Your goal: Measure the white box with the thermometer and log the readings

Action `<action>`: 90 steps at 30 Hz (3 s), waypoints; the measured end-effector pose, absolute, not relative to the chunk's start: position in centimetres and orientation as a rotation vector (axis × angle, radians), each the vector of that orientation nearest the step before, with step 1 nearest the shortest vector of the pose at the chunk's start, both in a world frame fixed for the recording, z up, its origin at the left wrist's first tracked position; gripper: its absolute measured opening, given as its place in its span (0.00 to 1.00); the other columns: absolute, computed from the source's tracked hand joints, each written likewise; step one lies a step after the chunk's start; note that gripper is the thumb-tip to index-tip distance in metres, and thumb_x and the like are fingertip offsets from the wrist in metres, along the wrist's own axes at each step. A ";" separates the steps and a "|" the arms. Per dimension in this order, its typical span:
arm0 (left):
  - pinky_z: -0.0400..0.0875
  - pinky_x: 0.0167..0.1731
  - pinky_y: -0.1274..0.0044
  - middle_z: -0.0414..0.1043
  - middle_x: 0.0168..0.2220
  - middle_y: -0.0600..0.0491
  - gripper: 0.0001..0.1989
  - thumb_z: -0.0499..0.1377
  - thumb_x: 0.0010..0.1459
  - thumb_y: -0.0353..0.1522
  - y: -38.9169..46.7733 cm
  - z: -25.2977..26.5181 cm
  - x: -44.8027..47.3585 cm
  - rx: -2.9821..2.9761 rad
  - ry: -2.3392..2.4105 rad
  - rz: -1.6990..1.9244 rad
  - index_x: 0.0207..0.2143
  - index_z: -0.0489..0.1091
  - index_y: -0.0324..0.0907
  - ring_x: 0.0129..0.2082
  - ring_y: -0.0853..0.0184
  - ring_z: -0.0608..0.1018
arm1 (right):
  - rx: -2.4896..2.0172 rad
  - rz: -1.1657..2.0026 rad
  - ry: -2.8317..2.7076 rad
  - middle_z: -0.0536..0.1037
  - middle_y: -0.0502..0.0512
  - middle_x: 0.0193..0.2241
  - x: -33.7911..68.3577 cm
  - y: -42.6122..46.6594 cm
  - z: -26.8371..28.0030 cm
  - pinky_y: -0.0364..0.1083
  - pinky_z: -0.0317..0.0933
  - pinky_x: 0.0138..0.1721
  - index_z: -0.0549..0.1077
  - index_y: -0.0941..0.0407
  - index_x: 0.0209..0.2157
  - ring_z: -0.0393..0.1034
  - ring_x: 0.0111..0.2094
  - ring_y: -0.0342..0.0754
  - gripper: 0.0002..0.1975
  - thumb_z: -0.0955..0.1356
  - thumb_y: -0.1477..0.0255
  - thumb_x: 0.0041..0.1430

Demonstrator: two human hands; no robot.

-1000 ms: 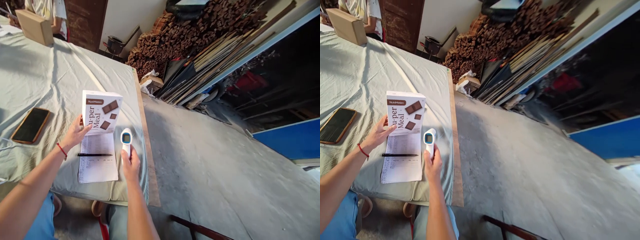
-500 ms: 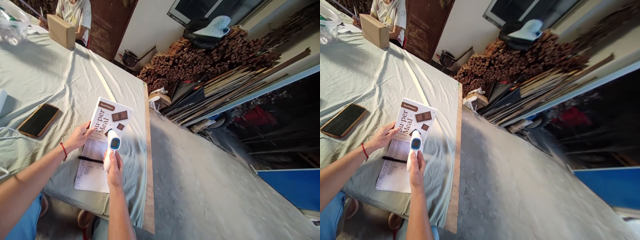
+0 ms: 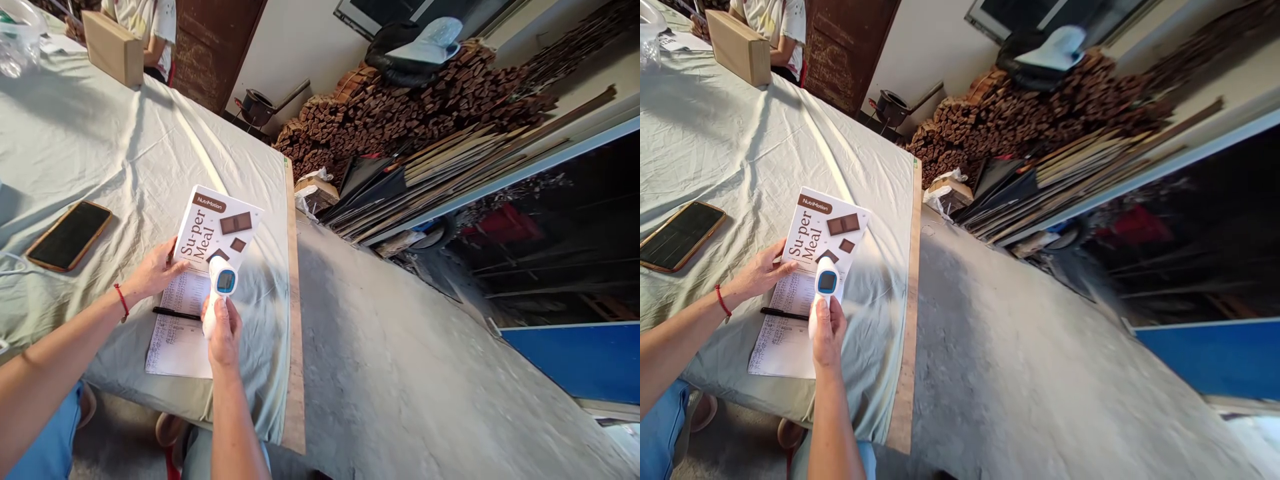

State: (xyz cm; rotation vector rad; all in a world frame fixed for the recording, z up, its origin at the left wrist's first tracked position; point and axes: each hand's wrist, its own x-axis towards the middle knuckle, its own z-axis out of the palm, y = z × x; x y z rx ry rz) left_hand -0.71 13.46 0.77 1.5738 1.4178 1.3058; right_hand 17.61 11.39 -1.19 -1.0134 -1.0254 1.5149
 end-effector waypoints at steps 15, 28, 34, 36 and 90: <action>0.73 0.47 0.64 0.68 0.53 0.39 0.30 0.58 0.59 0.47 13.6 0.6 -0.6 1.521 1.356 1.312 0.56 0.60 0.37 0.51 0.55 0.73 | -0.790 1.765 -0.963 0.64 0.52 0.24 19.1 9.5 0.6 0.39 0.51 0.25 0.70 0.59 0.36 0.57 0.26 0.39 0.30 0.70 0.46 0.45; 0.71 0.50 0.62 0.63 0.55 0.42 0.42 0.63 0.47 0.30 13.3 0.5 -0.9 1.511 1.445 1.233 0.64 0.52 0.45 0.55 0.55 0.69 | -1.435 0.553 -1.903 0.76 0.63 0.43 29.2 12.7 -3.6 0.52 0.63 0.50 0.74 0.61 0.51 0.70 0.46 0.51 0.33 0.67 0.48 0.54; 0.65 0.56 0.59 0.61 0.56 0.42 0.40 0.58 0.48 0.27 12.6 1.0 -1.2 1.728 1.664 1.127 0.64 0.51 0.42 0.59 0.54 0.63 | -1.434 -0.002 -1.924 0.73 0.64 0.44 27.9 11.9 -4.4 0.54 0.59 0.50 0.77 0.60 0.48 0.65 0.45 0.52 0.28 0.65 0.51 0.60; 0.64 0.57 0.59 0.61 0.57 0.42 0.39 0.57 0.47 0.26 12.4 1.0 -1.2 1.785 1.696 1.098 0.62 0.52 0.41 0.58 0.53 0.64 | -1.274 0.002 -1.975 0.72 0.61 0.41 25.9 10.8 -4.1 0.50 0.59 0.51 0.79 0.58 0.44 0.65 0.44 0.48 0.20 0.64 0.58 0.64; 0.59 0.48 0.63 0.61 0.50 0.44 0.25 0.64 0.46 0.38 5.8 2.8 1.1 2.050 1.882 0.069 0.48 0.68 0.40 0.49 0.53 0.65 | -1.083 0.651 -1.918 0.72 0.48 0.20 19.3 3.7 -4.3 0.36 0.59 0.24 0.72 0.60 0.27 0.63 0.20 0.36 0.10 0.65 0.70 0.58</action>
